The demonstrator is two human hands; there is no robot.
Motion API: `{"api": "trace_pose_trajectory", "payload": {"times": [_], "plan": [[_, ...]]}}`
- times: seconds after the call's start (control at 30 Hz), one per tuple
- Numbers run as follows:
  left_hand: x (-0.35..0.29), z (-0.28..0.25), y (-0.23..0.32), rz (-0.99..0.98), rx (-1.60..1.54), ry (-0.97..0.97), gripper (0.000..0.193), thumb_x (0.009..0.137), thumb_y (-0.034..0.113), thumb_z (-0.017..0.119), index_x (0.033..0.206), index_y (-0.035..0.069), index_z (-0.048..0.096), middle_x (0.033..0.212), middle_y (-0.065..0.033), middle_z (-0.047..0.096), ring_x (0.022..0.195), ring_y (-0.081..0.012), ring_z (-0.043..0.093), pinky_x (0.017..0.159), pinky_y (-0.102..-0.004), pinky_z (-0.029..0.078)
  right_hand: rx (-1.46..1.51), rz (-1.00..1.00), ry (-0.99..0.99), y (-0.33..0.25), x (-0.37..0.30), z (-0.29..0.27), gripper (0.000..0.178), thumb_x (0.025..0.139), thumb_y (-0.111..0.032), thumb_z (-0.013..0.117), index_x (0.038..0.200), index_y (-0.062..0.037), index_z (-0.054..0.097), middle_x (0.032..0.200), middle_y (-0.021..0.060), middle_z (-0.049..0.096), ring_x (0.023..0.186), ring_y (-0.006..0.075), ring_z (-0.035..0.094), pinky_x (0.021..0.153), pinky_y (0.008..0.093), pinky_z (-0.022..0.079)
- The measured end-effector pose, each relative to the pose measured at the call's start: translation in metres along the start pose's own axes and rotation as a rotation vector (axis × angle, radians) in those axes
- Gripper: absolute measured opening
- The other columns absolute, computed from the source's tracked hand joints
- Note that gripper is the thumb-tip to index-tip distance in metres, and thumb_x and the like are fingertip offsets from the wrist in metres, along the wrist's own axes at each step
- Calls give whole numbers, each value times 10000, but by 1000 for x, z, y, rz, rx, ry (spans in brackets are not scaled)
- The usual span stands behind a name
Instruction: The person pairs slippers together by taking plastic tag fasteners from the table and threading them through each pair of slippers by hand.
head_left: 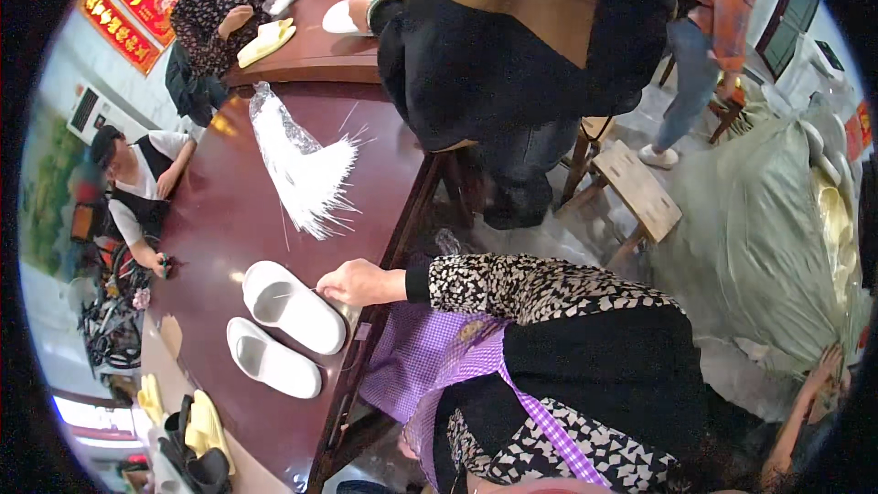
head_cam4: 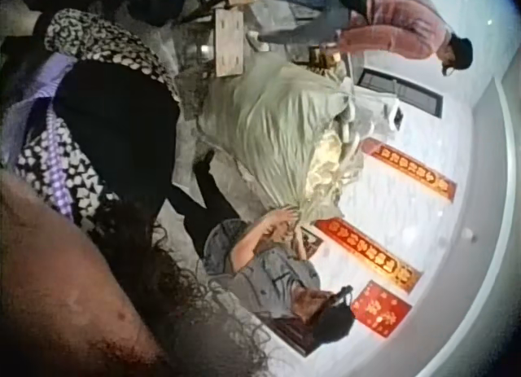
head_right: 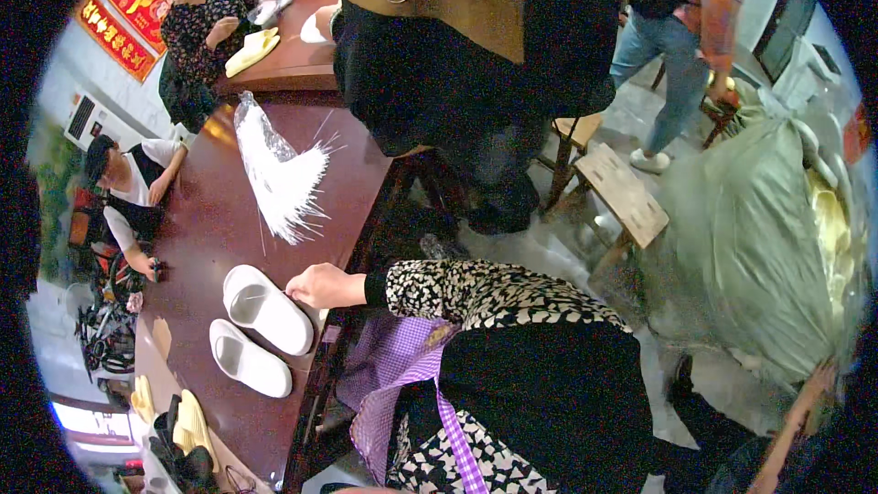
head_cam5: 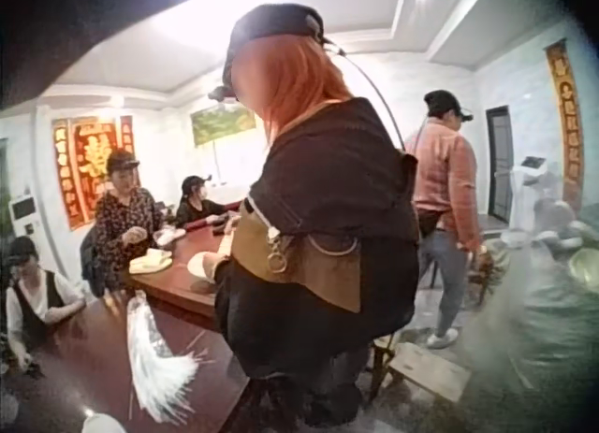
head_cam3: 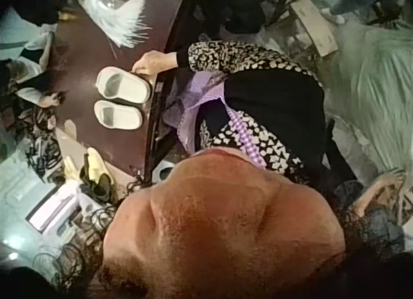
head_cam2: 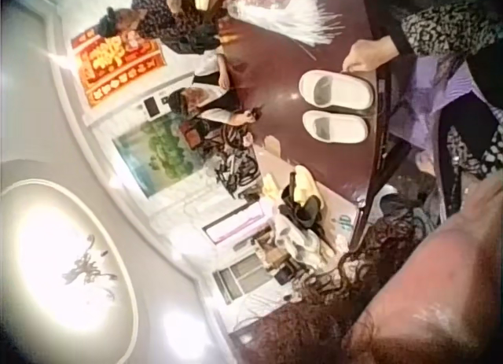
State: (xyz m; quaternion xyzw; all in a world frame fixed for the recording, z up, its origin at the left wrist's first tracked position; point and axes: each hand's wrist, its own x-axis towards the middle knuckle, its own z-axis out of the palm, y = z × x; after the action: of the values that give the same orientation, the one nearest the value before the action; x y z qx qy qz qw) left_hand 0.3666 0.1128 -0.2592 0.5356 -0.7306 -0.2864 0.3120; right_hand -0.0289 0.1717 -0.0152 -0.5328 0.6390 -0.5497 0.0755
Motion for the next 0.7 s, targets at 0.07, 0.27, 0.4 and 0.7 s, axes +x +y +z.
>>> {"api": "trace_pose_trajectory", "payload": {"times": [0.07,0.27,0.4,0.7], "plan": [[14,0,-5,79,92,-89,240,861,109,557,1050,-32,601,954,-173,611,857,-289,591,744,-337,485,25,-7,-8,-2,1,-1,212,881,-205,533,999,-88,665,833,154,678,776,333,658,691,436,514],[-11,-38,-40,123,382,-275,244,860,165,554,1010,-18,611,935,-177,622,851,-308,597,740,-359,484,14,-44,-44,2,8,-1,194,881,-186,561,982,-74,683,857,136,694,734,270,678,681,361,537],[-114,-88,-64,-79,536,-310,253,859,203,553,984,-8,617,923,-179,629,846,-321,601,738,-374,484,272,210,-128,-6,25,-25,210,882,-132,572,1017,-15,682,765,61,681,621,104,603,582,270,505],[-252,-51,4,-558,557,-438,293,856,287,549,924,15,632,896,-184,645,837,-349,609,733,-407,483,147,155,-303,3,91,5,219,937,-117,519,1041,17,657,605,-39,534,489,50,450,452,208,350]]}}
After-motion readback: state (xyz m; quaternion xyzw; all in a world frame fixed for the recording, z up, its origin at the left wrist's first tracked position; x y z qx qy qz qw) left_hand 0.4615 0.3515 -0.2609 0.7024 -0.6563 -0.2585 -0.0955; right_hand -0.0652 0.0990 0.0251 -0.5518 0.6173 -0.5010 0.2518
